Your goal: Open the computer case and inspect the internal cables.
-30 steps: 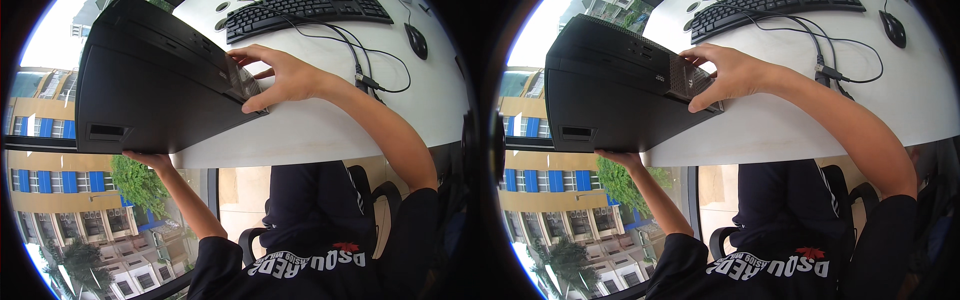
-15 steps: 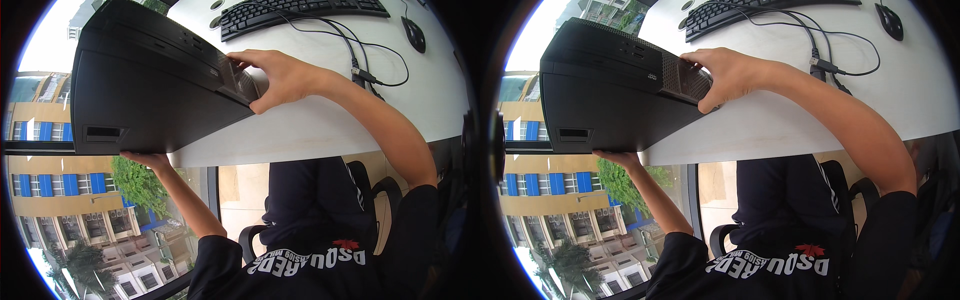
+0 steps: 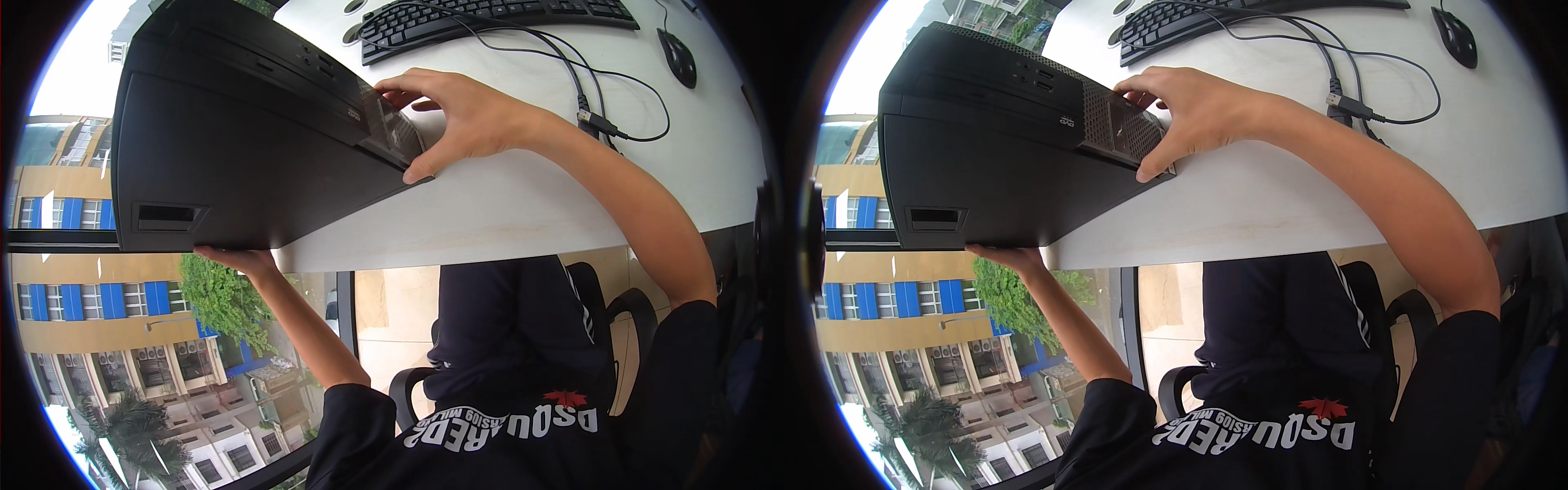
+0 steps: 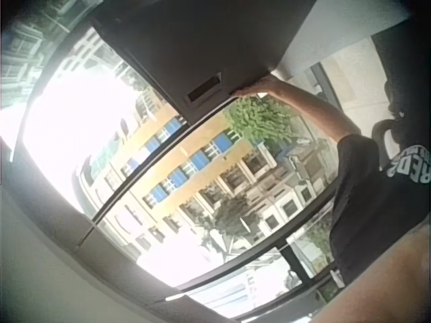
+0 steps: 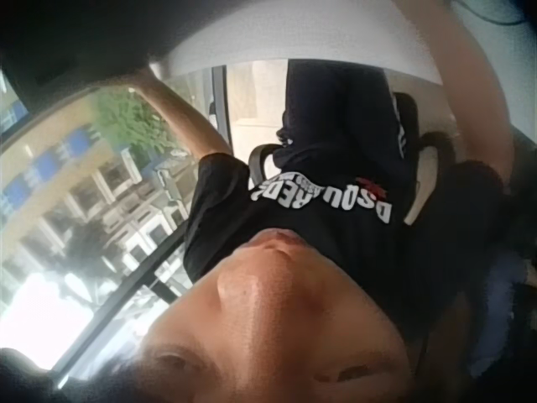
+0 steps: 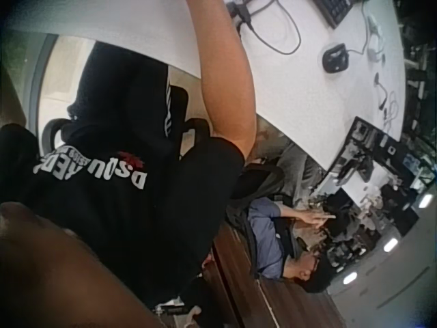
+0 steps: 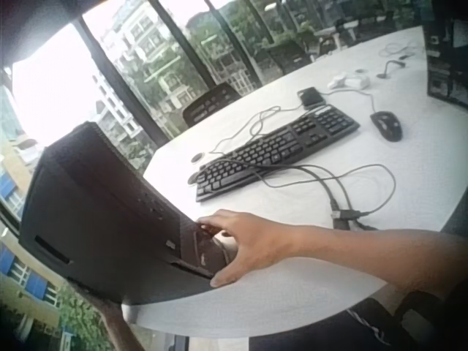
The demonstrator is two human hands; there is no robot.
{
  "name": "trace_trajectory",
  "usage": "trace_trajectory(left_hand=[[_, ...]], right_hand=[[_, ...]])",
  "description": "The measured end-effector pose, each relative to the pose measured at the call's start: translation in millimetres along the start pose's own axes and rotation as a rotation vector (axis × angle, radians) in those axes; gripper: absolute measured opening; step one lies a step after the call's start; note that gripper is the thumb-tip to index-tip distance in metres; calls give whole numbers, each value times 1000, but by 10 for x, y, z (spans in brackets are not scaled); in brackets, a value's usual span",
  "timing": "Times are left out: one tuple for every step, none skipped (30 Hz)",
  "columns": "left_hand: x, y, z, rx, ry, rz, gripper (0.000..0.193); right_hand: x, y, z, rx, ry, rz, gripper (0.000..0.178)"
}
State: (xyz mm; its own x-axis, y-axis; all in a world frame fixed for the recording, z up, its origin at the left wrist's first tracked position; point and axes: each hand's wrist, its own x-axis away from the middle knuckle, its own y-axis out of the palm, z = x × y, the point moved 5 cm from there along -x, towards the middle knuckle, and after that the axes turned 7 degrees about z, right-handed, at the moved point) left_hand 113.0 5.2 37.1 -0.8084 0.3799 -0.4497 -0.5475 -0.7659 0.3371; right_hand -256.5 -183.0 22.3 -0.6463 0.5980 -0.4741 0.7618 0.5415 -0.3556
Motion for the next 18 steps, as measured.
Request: trace_trajectory(left_hand=[[5, 7, 4, 0, 0, 0, 91], [11, 12, 10, -5, 7, 4, 91], [16, 19, 14, -10, 13, 8, 91], [21, 29, 17, -10, 13, 7, 91], [25, 34, 16, -10, 5, 17, 91], [27, 31, 18, -9, -1, 29, 91], [26, 30, 21, -10, -1, 28, 91], [24, 28, 21, 2, -9, 29, 91], [25, 29, 23, 14, -18, 29, 91], [30, 34, 28, 14, -17, 29, 91], [38, 53, 26, 12, -11, 26, 90], [43, 56, 38, 8, -2, 26, 90], [43, 50, 46, 8, 0, 27, 90], [42, 40, 55, 7, 5, 23, 90], [38, 44, 46, 6, 5, 17, 90], [32, 48, 34, 7, 3, 15, 90], [26, 54, 24, 4, 6, 12, 90], [31, 64, 29, 1, 11, 10, 91]], right_hand=[[-1, 4, 9, 0, 0, 0, 102], [-3, 10, 22, 0, -2, 3, 102], [-3, 12, 29, 1, -3, 6, 101], [-2, 8, 28, 1, -2, 6, 101], [-2, 6, 24, 1, 1, 2, 100], [-4, 8, 20, 0, 3, -3, 99], [-7, 12, 21, 0, 3, -2, 99], [-10, 20, 26, 5, 4, -4, 98], [-13, 24, 28, 11, 6, -5, 97], [-14, 21, 24, 11, 5, -5, 97], [-13, 13, 21, 11, 7, -7, 97], [-16, 13, 15, 9, 6, -12, 98], [-22, 10, 14, 8, 4, -12, 98], [-30, 8, 13, 3, -2, -18, 98], [-35, 1, 21, -1, -5, -23, 99], [-38, -2, 36, 0, -3, -22, 99], [-39, -3, 54, -2, -7, -17, 100], [-38, 0, 62, -3, -13, -13, 101]])
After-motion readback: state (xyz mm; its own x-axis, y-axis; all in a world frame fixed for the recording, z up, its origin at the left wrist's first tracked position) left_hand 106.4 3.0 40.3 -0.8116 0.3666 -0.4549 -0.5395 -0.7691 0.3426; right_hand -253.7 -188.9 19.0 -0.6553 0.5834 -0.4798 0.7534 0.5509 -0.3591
